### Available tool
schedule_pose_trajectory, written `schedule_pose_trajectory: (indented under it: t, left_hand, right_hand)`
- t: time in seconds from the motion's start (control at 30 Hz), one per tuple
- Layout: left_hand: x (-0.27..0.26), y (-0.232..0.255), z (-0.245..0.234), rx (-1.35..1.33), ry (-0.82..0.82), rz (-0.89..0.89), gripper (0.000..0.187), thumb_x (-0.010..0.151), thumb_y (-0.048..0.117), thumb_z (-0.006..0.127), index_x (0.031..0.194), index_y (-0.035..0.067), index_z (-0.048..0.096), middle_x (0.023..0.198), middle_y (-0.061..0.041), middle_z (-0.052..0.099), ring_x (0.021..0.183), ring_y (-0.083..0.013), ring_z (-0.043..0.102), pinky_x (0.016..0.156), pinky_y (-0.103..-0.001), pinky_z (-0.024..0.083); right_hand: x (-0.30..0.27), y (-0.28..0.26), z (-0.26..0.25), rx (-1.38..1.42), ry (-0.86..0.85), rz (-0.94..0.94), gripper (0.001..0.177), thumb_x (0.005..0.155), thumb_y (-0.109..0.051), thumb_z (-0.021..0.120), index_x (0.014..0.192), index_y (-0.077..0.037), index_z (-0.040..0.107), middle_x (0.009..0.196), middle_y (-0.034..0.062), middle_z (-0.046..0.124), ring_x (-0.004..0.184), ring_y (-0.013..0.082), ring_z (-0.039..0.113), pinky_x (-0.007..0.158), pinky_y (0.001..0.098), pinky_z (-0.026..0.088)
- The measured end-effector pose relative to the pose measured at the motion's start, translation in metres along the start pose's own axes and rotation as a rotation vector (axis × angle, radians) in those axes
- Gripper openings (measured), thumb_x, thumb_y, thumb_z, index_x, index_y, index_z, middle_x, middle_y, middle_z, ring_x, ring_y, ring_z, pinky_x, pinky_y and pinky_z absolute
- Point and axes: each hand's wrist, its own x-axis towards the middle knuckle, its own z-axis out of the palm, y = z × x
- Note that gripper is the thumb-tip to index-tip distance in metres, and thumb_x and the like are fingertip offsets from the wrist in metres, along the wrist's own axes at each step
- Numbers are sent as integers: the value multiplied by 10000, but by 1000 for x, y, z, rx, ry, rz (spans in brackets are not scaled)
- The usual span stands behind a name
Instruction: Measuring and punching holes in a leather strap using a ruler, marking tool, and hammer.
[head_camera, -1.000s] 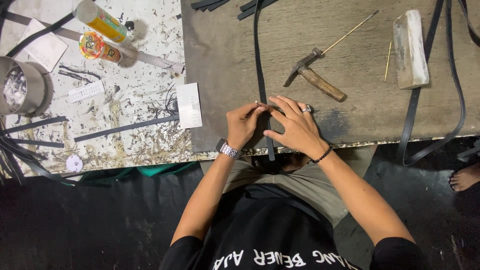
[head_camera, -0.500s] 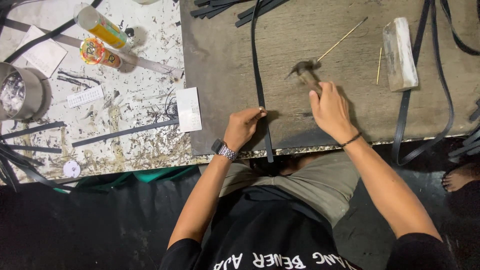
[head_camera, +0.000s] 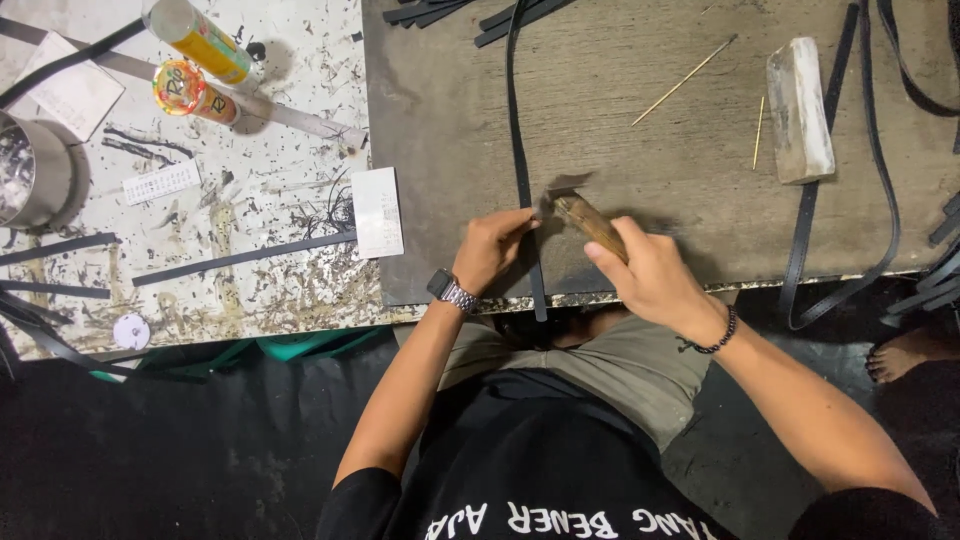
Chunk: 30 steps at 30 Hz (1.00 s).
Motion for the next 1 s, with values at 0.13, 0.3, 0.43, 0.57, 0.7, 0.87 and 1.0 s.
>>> schedule_pose_trajectory:
  t: [0.13,0.3,0.43,0.57,0.7,0.87,1.0]
  left_hand:
    - [3,14,-2,6,10,-5,286,901,-107,667,1105,64,773,1015,-133,794,963,-330,752,812,-393,624]
    - [-6,-2,4,-22,13,-28,289,911,-86,664,1092,106,781,1006,-102,798,964,-308,754,808,-394,623]
    - [5,20,-4,-22,17,-24,241,920,-102,668,1096,28,769,1003,-182,786,969,-367,747,812,-435,627]
    - [-1,4,3,44,21,-31,230,928,-56,706,1111,64,777,1022,-134,793,974,-301,757,828,-368,626]
    - [-3,8,7,17,63,-46,228,936,-35,710,1126,71,780,1027,-121,794,984,-287,754,841,-361,627]
    - [-10,11,11,-33,143,-5,287,903,-108,670,1129,34,777,978,-165,788,930,-344,751,772,-412,640]
    - [-5,14,9,-26,157,-20,288,897,-108,682,1131,30,780,971,-156,793,924,-323,757,775,-385,641]
  right_hand:
    - [-33,18,-7,1,120,35,267,1015,-329,640,936,-78,686,554,132,610,533,367,627,504,358,491]
    - [-10,-6,1,-137,-131,201,487,1009,-511,559,901,-36,562,581,250,607,718,511,672,633,554,487]
    - [-2,27,10,60,90,269,404,1040,-428,608,837,-90,522,539,157,561,643,397,672,580,450,461]
    - [28,45,4,-263,184,306,409,1143,-464,498,1038,-71,540,607,188,608,655,432,685,627,518,480]
    - [49,64,23,-533,168,367,389,1122,-404,553,1081,-22,615,619,186,671,654,374,738,630,461,546]
    - [45,44,49,-533,333,-284,367,909,-68,658,1273,-117,659,1123,98,550,1132,317,516,956,427,395]
    - [41,47,82,-277,116,-350,402,937,-269,713,1305,-112,674,1263,84,655,1252,320,583,990,409,451]
